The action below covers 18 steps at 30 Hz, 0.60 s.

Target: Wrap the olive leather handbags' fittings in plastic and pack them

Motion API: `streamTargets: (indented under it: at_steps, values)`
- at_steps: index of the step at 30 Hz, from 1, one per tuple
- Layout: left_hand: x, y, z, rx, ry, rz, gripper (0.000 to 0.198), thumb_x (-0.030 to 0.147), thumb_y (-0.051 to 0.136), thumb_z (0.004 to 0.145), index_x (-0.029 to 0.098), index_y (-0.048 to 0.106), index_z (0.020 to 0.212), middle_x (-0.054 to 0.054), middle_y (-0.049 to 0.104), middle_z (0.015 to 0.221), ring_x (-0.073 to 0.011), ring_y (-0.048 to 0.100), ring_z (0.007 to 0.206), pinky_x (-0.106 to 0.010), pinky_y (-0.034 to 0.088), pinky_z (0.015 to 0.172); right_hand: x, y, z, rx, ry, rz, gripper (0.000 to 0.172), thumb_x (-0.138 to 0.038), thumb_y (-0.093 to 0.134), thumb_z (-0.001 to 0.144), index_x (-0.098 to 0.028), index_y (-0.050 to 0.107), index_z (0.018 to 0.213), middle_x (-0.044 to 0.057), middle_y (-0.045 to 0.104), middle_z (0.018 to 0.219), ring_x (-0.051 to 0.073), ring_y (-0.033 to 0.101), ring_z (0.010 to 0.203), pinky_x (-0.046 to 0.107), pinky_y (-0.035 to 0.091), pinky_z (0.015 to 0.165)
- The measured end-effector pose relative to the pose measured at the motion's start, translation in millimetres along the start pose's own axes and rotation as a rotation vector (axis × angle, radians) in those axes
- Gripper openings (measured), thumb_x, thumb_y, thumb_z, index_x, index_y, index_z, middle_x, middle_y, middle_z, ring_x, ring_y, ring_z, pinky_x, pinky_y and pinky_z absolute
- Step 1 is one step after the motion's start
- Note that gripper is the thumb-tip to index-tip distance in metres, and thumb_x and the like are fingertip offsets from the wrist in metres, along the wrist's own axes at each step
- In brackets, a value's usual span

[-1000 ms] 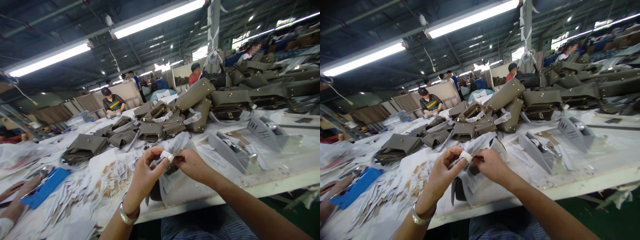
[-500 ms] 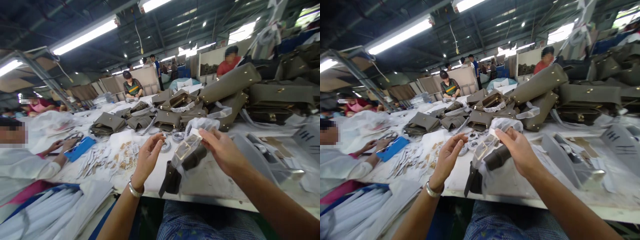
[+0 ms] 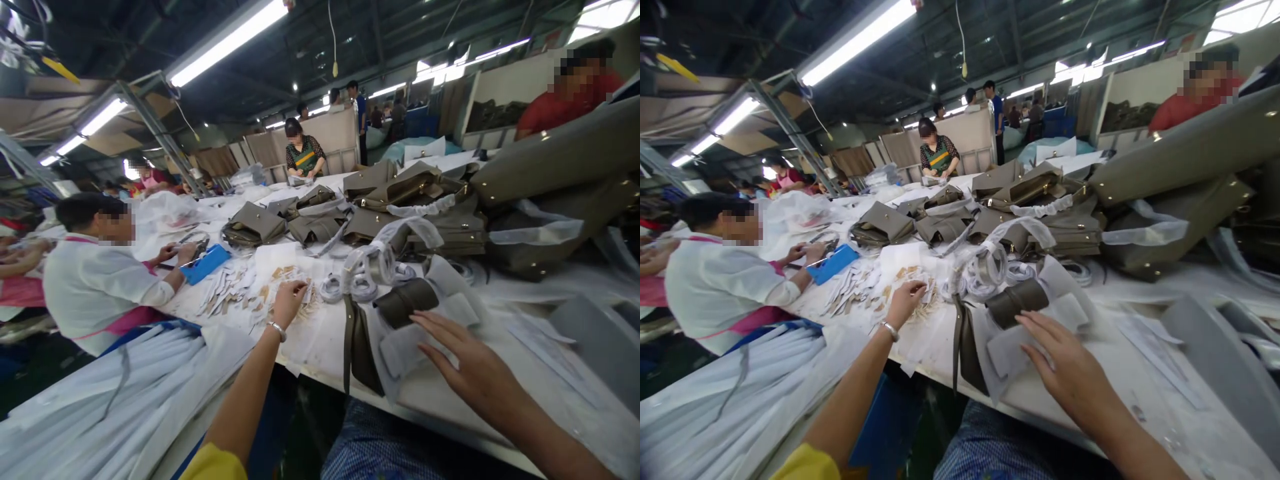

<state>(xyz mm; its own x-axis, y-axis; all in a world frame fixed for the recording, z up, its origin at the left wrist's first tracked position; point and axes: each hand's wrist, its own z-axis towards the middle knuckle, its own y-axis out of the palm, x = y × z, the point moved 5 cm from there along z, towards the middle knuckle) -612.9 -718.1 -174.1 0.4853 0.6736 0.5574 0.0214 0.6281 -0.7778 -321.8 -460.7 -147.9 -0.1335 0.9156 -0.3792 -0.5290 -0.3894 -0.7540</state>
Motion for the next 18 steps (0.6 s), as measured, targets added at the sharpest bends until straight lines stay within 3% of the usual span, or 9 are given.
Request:
streamTargets:
  at_steps: [6, 10, 14, 18]
  values:
    - [0, 33.3, 25, -0.116, 0.009, 0.195, 0.019, 0.024, 0.063, 0.078, 0.022, 0.072, 0.094, -0.006, 0.067, 0.095, -0.0201, 0.061, 0.089, -0.032, 0.044, 0.081, 25, 40, -23, -0.096, 0.037, -0.02, 0.038, -0.037, 0.048, 0.091, -0.024, 0.057, 0.126, 0.007, 0.056, 0.132, 0.025, 0.056, 0.118, 0.042, 0.049, 0.1]
    - [0, 47.4, 38, -0.155, 0.016, 0.216, 0.007, 0.021, 0.067, 0.073, 0.021, 0.073, 0.076, -0.007, 0.065, 0.089, -0.0225, 0.061, 0.089, -0.031, 0.044, 0.078, 35, 48, -30, -0.131, 0.066, 0.011, 0.035, -0.036, 0.048, 0.09, -0.025, 0.062, 0.121, 0.007, 0.053, 0.136, 0.025, 0.054, 0.121, 0.042, 0.047, 0.102]
    - [5, 32.0, 48, -0.101, 0.043, 0.123, 0.011, 0.026, 0.065, 0.076, 0.021, 0.073, 0.069, -0.007, 0.066, 0.087, -0.0221, 0.061, 0.088, -0.032, 0.044, 0.081, 36, 43, -31, -0.164, 0.082, 0.059, 0.03, -0.036, 0.049, 0.09, -0.027, 0.067, 0.112, 0.006, 0.054, 0.135, 0.025, 0.055, 0.119, 0.041, 0.048, 0.101]
    - [19, -8.9, 63, 0.04, 0.053, -0.053, 0.02, 0.037, 0.063, 0.078, 0.019, 0.073, 0.08, -0.007, 0.068, 0.089, -0.0208, 0.061, 0.087, -0.032, 0.045, 0.084, 30, 28, -24, -0.111, 0.136, 0.102, 0.029, -0.039, 0.05, 0.09, -0.028, 0.068, 0.11, 0.005, 0.062, 0.126, 0.024, 0.06, 0.112, 0.04, 0.051, 0.097]
